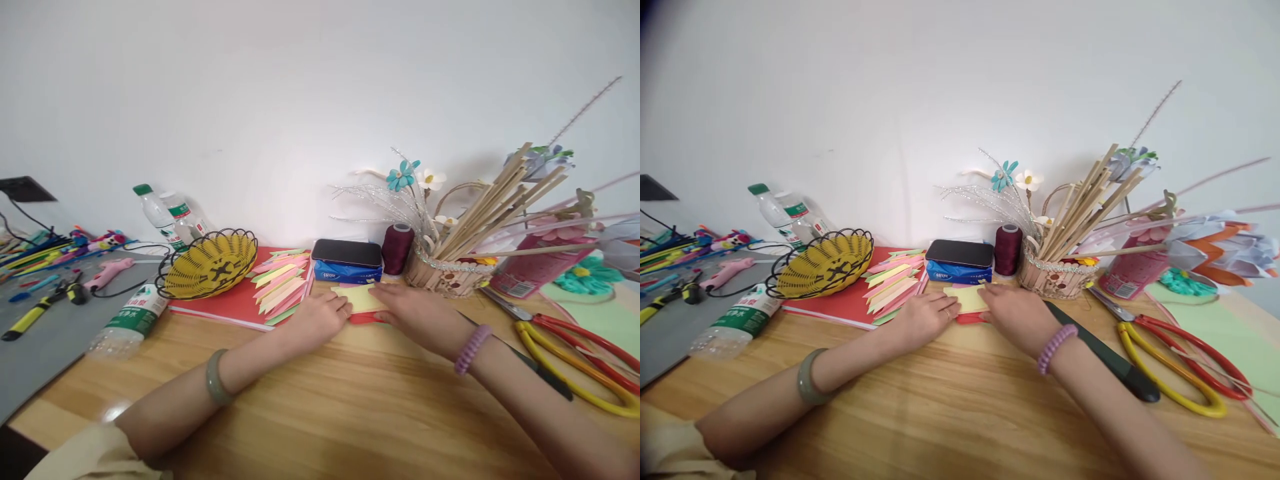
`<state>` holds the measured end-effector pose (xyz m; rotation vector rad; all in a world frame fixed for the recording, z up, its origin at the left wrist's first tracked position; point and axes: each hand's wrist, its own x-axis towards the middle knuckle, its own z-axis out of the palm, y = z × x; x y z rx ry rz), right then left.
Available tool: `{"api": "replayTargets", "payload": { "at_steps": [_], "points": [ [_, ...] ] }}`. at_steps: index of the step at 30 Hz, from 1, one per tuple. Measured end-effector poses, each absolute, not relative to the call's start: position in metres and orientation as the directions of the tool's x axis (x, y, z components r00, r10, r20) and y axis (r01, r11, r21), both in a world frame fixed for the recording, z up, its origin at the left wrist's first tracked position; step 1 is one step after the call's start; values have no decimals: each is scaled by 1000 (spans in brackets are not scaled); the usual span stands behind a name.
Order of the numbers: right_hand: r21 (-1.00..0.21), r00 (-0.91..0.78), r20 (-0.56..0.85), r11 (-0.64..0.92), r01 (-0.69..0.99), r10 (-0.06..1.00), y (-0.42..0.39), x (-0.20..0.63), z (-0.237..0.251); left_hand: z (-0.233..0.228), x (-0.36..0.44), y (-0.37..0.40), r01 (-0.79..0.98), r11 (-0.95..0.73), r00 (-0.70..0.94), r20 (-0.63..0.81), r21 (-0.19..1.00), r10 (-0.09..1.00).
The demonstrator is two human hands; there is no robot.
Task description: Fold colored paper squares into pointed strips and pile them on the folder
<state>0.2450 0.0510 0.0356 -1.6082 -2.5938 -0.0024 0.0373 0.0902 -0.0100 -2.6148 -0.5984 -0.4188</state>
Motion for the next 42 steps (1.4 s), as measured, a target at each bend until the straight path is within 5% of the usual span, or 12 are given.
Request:
{"api": "replayTargets", "payload": {
  "at_steps": [6,13,22,24,27,36,42],
  "points": [
    [140,-448,101,433,890,888,50,233,3,-16,47,89,506,-781,856,323,-366,403],
    [211,-458,202,419,883,865,46,238,4,-4,43,83,531,-775,830,395,-342,394],
    [254,-653,477,619,743,588,7,250,5,1,26,61,465,-834,787,571,-297,236],
    [192,-657,500,667,719,564,-9,249,2,-3,21,50,405,-867,809,556,-289,192],
    [-15,-597,434,668,744,675,-24,245,1,-9,15,37,332,-922,849,488,-197,201],
    [-398,-380,257,456,796,889,-22,249,-1,-4,14,39,385,-833,719,437,398,541],
    [-529,-260,150,299,794,954,-18,248,1,-6,15,41,378,-720,669,366,582,647]
  ]
}}
